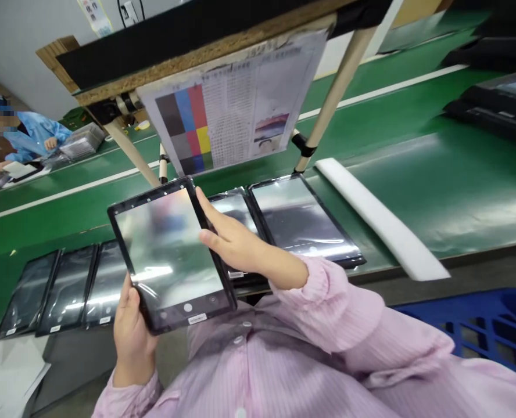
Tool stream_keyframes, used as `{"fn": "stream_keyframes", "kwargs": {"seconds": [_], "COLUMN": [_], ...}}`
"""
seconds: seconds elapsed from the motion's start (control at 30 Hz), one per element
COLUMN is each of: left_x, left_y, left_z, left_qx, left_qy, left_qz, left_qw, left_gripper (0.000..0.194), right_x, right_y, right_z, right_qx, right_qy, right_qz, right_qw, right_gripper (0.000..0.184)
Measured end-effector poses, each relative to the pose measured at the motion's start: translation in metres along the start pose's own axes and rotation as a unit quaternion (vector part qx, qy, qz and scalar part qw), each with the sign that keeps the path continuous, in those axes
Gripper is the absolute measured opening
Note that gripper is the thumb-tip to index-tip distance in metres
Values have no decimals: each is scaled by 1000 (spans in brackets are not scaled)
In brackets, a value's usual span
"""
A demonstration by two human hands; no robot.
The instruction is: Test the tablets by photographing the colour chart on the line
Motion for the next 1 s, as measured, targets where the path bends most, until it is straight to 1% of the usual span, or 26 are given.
{"fn": "stream_keyframes", "kwargs": {"seconds": [0.03,0.07,0.1,0.13,0.2,0.23,0.27,0.3,0.37,0.43,0.5,0.53,0.57,0.6,0.63,0.67,0.7,0.73,0.77,0.8,0.83,0.87,0.93,1.0], "left_x": [-5,-9,-13,-16,-15,-11,-7,-4,-2,-9,-24,-34,-42,-45,-39,-16,19,56,88,112,128,137,143,142], "left_y": [4,10,17,25,43,52,62,71,86,91,82,69,53,34,15,1,-11,-26,-41,-54,-62,-65,-64,-65], "left_z": [-6,-13,-19,-24,-32,-34,-32,-29,-22,-18,-24,-28,-29,-27,-19,-8,2,11,20,30,41,51,69,81], "left_qx": [-8,-16,-22,-26,-34,-32,-23,-13,0,-10,-52,-80,-96,-99,-65,18,116,194,242,260,258,243,218,223], "left_qy": [18,34,47,59,82,95,120,152,225,280,312,344,382,427,460,465,445,396,315,220,123,34,-90,-140], "left_qz": [-10,-18,-24,-30,-40,-46,-48,-43,-15,30,86,132,182,225,252,221,132,24,-82,-171,-237,-279,-316,-331], "left_qw": [1000,999,998,997,995,994,991,987,974,959,945,926,901,870,849,857,878,897,914,924,929,928,919,906], "left_gripper": [55,55,55,54,53,53,52,52,52,53,55,56,55,52,48,43,43,48,54,59,61,58,43,34], "right_x": [-9,-21,-36,-53,-88,-103,-116,-127,-144,-156,-161,-160,-157,-152,-146,-138,-130,-122,-116,-110,-105,-101,-96,-92], "right_y": [5,10,16,20,26,28,31,34,40,46,49,49,48,46,43,38,33,26,20,13,6,0,-12,-24], "right_z": [-5,-15,-27,-41,-68,-78,-86,-91,-95,-95,-98,-102,-106,-111,-115,-118,-119,-119,-118,-116,-113,-109,-101,-94], "right_qx": [4,-2,-8,-9,11,26,37,41,41,38,23,8,-10,-30,-49,-67,-84,-98,-111,-121,-130,-139,-162,-194], "right_qy": [-5,-29,-79,-145,-274,-316,-340,-350,-355,-350,-332,-321,-307,-290,-269,-244,-215,-183,-148,-113,-77,-43,21,77], "right_qz": [19,48,91,142,244,281,307,323,341,358,375,381,383,381,375,365,353,339,325,311,298,285,259,236], "right_qw": [1000,998,993,979,930,906,888,879,870,865,865,867,871,877,886,896,907,918,927,936,942,947,952,949], "right_gripper": [84,84,81,76,62,57,53,50,47,46,49,50,51,51,52,53,53,53,53,52,51,50,49,51]}}
Point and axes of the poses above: each hand's wrist, its own y-axis towards the middle knuckle, its own z-axis out of the palm, x = y × z, the point moved 10 cm from there along y, towards the middle knuckle, and after that the axes turned 5 degrees about y, right-handed, at the moved point
